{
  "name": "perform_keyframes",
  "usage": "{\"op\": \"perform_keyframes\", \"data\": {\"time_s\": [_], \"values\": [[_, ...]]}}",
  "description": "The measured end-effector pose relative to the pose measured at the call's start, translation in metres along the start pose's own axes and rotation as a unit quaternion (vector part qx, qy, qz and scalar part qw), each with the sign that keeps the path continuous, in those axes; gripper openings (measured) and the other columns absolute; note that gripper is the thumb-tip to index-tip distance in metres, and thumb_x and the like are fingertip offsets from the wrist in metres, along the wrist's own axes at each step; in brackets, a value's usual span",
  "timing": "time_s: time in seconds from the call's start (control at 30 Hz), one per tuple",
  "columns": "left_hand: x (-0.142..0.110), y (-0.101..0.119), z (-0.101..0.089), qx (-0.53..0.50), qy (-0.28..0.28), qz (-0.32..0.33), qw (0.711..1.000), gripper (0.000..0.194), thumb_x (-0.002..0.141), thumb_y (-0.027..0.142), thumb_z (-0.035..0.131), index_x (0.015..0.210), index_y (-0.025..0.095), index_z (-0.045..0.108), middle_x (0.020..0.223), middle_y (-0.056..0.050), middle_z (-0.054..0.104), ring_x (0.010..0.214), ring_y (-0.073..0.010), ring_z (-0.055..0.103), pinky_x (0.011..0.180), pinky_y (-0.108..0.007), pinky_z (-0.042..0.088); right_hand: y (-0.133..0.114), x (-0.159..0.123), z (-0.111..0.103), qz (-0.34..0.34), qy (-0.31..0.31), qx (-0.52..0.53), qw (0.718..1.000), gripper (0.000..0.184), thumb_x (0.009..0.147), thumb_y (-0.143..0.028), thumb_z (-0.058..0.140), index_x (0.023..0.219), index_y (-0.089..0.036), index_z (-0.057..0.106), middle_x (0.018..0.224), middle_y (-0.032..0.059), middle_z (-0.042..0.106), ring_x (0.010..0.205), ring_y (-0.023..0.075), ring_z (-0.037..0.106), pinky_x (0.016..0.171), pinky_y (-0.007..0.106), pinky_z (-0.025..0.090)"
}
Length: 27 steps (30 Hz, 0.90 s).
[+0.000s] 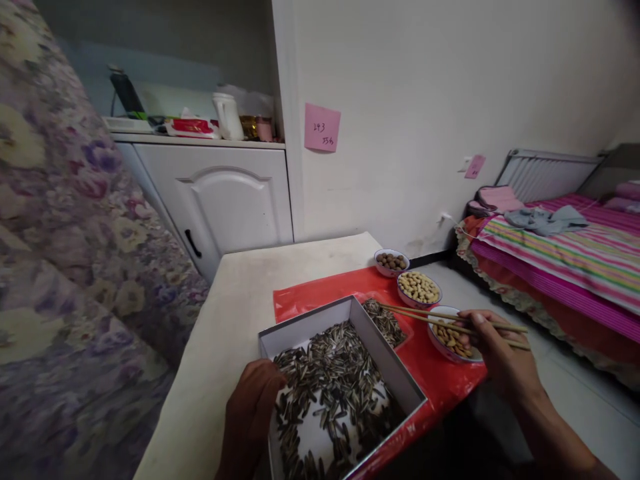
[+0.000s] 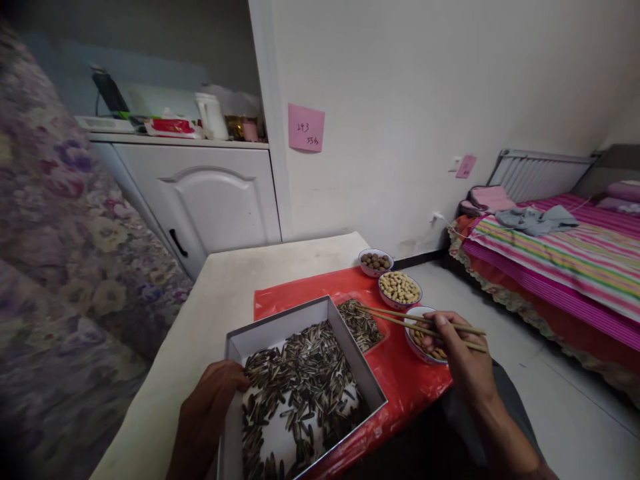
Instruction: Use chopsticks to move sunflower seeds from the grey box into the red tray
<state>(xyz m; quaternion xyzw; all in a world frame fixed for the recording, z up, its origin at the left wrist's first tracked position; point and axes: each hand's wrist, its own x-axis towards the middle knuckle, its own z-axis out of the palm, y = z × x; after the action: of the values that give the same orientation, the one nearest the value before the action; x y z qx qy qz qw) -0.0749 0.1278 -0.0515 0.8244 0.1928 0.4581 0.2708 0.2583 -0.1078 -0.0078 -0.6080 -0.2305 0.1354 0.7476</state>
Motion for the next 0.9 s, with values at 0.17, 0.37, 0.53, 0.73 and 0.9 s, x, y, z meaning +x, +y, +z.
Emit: {"op": "perform_keyframes", "data": {"time_s": [0.17, 0.37, 0.53, 0.73, 0.9], "values": [[0.0, -0.001, 0.0, 0.002, -0.006, 0.0, 1.0, 0.023, 0.095, 0.022, 0.044, 0.077, 0.021, 0.059, 0.078, -0.002, 0.063, 0.088, -0.0189, 0.057, 0.081, -0.031, 0.045, 0.0, -0.002, 0.005, -0.004, -0.01, -0.003, 1.0, 0.027, 0.081, -0.044, 0.073, 0.092, -0.019, 0.071, 0.074, 0.0045, 0.072, 0.052, 0.013, 0.061, 0.05, 0.023, 0.049], [0.002, 0.002, 0.001, 0.006, -0.007, -0.003, 1.0, 0.024, 0.094, 0.022, 0.044, 0.076, 0.021, 0.059, 0.077, -0.001, 0.063, 0.086, -0.0184, 0.057, 0.078, -0.031, 0.045, -0.007, -0.021, 0.041, -0.01, -0.12, -0.051, 0.991, 0.023, 0.09, -0.043, 0.063, 0.092, -0.02, 0.068, 0.065, 0.0016, 0.067, 0.053, 0.0136, 0.06, 0.051, 0.023, 0.048], [-0.001, 0.004, 0.001, -0.005, -0.012, -0.016, 1.0, 0.024, 0.095, 0.022, 0.044, 0.075, 0.021, 0.058, 0.078, -0.002, 0.062, 0.086, -0.018, 0.057, 0.079, -0.031, 0.045, 0.007, -0.038, 0.079, -0.002, -0.251, -0.153, 0.956, 0.031, 0.093, -0.046, 0.056, 0.087, -0.018, 0.067, 0.06, 0.0012, 0.064, 0.053, 0.0149, 0.06, 0.052, 0.024, 0.047], [-0.001, 0.006, 0.001, -0.013, -0.014, -0.015, 1.0, 0.024, 0.096, 0.022, 0.044, 0.077, 0.021, 0.058, 0.078, -0.002, 0.061, 0.086, -0.0182, 0.056, 0.08, -0.032, 0.044, 0.02, -0.042, 0.098, -0.032, -0.271, -0.217, 0.937, 0.031, 0.094, -0.045, 0.054, 0.09, -0.018, 0.067, 0.061, 0.0006, 0.064, 0.055, 0.0153, 0.061, 0.054, 0.024, 0.045], [-0.001, 0.008, 0.001, -0.017, -0.015, -0.038, 0.999, 0.026, 0.097, 0.025, 0.043, 0.075, 0.021, 0.057, 0.076, -0.003, 0.06, 0.086, -0.0191, 0.055, 0.08, -0.033, 0.045, 0.023, -0.04, 0.103, -0.038, -0.273, -0.209, 0.938, 0.031, 0.094, -0.046, 0.054, 0.087, -0.018, 0.066, 0.062, 0.0001, 0.063, 0.054, 0.0152, 0.061, 0.053, 0.024, 0.045]]}}
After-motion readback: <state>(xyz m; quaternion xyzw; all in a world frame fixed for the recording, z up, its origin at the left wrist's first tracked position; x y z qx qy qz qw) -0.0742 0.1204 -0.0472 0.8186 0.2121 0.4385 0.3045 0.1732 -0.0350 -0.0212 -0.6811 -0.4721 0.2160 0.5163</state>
